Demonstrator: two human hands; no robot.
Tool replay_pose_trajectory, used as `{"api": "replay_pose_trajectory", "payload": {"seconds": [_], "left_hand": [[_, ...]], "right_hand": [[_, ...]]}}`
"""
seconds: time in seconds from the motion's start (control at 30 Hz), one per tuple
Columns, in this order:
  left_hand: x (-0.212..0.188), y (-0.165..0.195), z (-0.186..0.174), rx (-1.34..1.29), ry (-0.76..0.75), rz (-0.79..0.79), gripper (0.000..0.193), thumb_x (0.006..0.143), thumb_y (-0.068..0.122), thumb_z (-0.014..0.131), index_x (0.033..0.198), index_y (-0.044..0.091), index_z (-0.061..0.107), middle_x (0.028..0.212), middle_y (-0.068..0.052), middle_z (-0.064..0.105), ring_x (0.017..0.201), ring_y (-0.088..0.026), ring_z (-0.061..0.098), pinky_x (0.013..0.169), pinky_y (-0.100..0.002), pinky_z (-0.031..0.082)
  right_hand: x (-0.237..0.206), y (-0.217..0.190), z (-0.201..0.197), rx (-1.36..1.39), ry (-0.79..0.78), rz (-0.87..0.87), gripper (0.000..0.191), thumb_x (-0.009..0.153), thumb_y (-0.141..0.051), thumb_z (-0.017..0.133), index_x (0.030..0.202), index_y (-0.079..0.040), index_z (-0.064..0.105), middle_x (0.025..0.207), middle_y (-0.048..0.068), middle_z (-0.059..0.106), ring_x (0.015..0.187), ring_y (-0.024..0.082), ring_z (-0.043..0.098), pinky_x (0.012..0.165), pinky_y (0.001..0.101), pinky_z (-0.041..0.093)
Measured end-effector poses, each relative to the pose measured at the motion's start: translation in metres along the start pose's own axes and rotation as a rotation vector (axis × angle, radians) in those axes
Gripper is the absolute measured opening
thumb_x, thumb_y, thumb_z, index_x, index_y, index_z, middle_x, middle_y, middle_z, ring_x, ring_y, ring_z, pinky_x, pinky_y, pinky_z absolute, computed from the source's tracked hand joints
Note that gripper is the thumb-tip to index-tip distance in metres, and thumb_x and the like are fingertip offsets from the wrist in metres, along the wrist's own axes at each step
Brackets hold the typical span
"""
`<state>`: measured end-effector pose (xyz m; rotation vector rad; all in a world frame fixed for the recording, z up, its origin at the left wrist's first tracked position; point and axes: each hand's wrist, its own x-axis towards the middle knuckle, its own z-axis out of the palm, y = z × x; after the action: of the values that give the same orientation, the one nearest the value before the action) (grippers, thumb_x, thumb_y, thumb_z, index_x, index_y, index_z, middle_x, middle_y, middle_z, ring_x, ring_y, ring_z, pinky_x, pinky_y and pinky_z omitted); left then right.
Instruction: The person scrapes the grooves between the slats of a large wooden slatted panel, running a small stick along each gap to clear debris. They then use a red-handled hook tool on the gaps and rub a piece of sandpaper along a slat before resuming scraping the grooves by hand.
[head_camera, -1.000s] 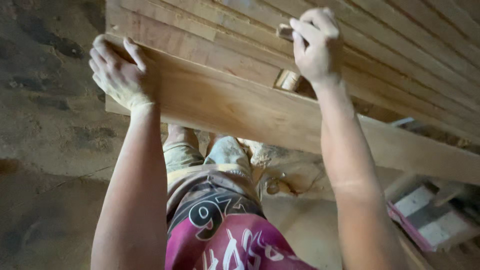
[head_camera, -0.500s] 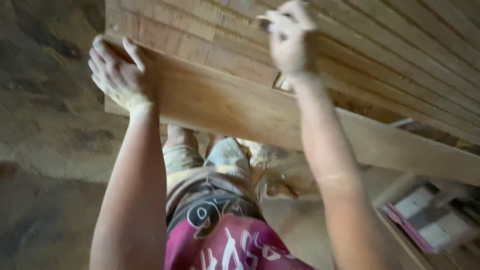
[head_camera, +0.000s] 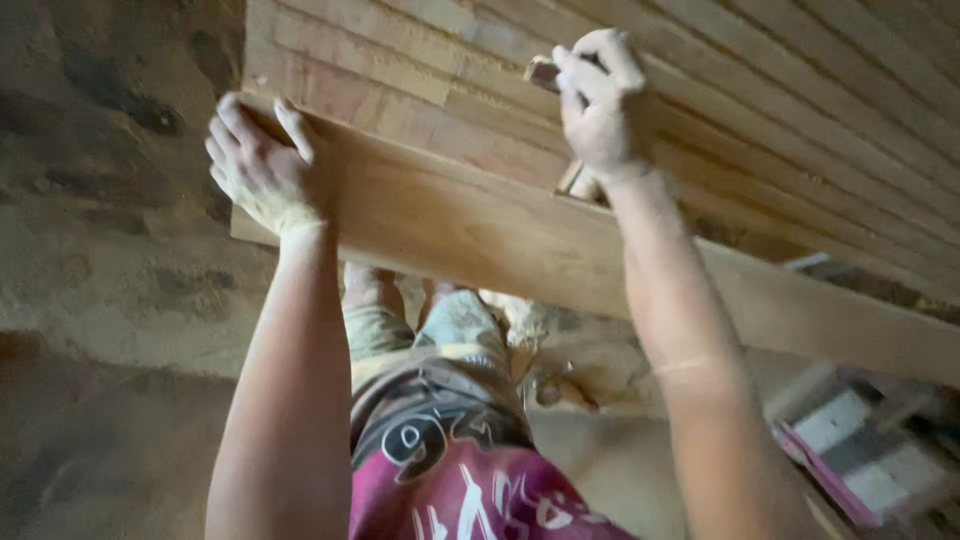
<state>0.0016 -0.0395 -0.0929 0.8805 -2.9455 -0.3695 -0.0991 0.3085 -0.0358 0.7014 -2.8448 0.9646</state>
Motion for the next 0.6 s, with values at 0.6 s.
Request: {"api": "replay_pose_trajectory", "payload": {"seconds": [0.6], "left_hand": [[-0.010,-0.007,0.008,0.020,0.011,-0.027,0.050,0.107,0.047,0.055,0.136,0.007,0.055,0.123,-0.015,0.062,0.115,-0.034,0.060,0.095,-0.049,0.046]], "right_hand": [[-0.015,0.009,0.005,-0.036,0.010,-0.035,0.017,0.093,0.008,0.074,0.107,-0.001,0.077,0.097,0.011,0.064,0.090,0.028,0.064,0.087,0.0414,0.055]]}}
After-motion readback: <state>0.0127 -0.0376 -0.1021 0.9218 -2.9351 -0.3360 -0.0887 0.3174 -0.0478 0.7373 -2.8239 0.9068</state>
